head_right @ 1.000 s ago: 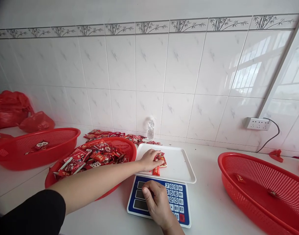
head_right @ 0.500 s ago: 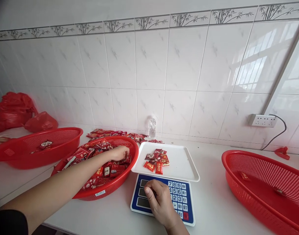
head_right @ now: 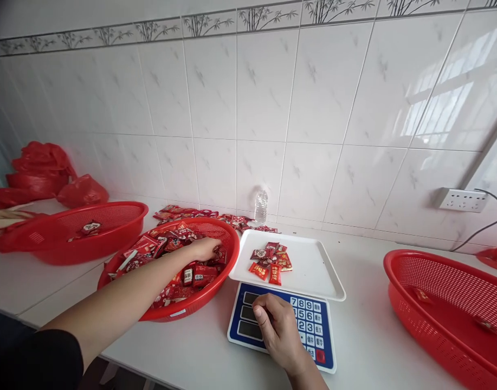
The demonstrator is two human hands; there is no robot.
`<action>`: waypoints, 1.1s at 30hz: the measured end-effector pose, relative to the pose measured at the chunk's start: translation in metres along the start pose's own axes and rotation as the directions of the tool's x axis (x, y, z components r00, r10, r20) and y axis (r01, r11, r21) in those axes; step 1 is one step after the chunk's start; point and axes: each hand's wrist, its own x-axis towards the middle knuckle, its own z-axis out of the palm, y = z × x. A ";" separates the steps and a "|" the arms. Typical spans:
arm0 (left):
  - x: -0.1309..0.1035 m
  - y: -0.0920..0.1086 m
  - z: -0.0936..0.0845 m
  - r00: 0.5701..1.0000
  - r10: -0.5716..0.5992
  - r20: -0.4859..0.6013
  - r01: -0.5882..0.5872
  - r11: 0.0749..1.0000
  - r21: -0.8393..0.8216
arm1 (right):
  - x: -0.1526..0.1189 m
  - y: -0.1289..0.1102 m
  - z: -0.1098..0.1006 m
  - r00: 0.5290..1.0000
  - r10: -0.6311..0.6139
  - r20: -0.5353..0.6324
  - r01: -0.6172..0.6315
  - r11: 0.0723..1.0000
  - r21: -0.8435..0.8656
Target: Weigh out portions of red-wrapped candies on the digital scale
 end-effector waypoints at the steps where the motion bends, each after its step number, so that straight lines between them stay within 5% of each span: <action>1: 0.000 0.002 -0.001 0.999 -0.003 -0.039 0.003 1.000 -0.004 | 0.001 0.000 0.000 1.000 -0.003 -0.002 0.003 1.000 0.000; 6: 0.004 0.023 -0.013 0.964 0.019 -0.265 -0.041 0.996 -0.080 | 0.002 -0.001 -0.001 1.000 0.005 -0.009 -0.005 1.000 0.005; 10: 0.008 0.057 -0.019 0.912 0.174 -0.373 -0.260 0.946 -0.195 | 0.002 -0.001 0.000 1.000 -0.005 -0.007 0.005 1.000 -0.006; 14: 0.020 0.104 -0.015 0.890 0.394 -0.228 -0.434 0.885 -0.168 | 0.004 -0.003 0.000 1.000 -0.009 -0.017 0.009 1.000 -0.002; 20: 0.051 0.160 -0.008 0.933 0.356 0.050 -0.345 0.926 -0.156 | 0.008 -0.002 0.001 0.999 0.002 -0.037 -0.001 1.000 0.025; 25: 0.065 0.168 -0.009 0.954 0.297 0.043 -0.283 0.939 -0.195 | 0.009 -0.003 0.002 1.000 -0.019 -0.021 0.020 1.000 0.015; 33: 0.047 0.157 -0.035 0.947 0.243 -0.210 -0.312 0.848 -0.427 | 0.010 -0.007 0.000 0.998 -0.026 -0.059 0.027 0.999 0.024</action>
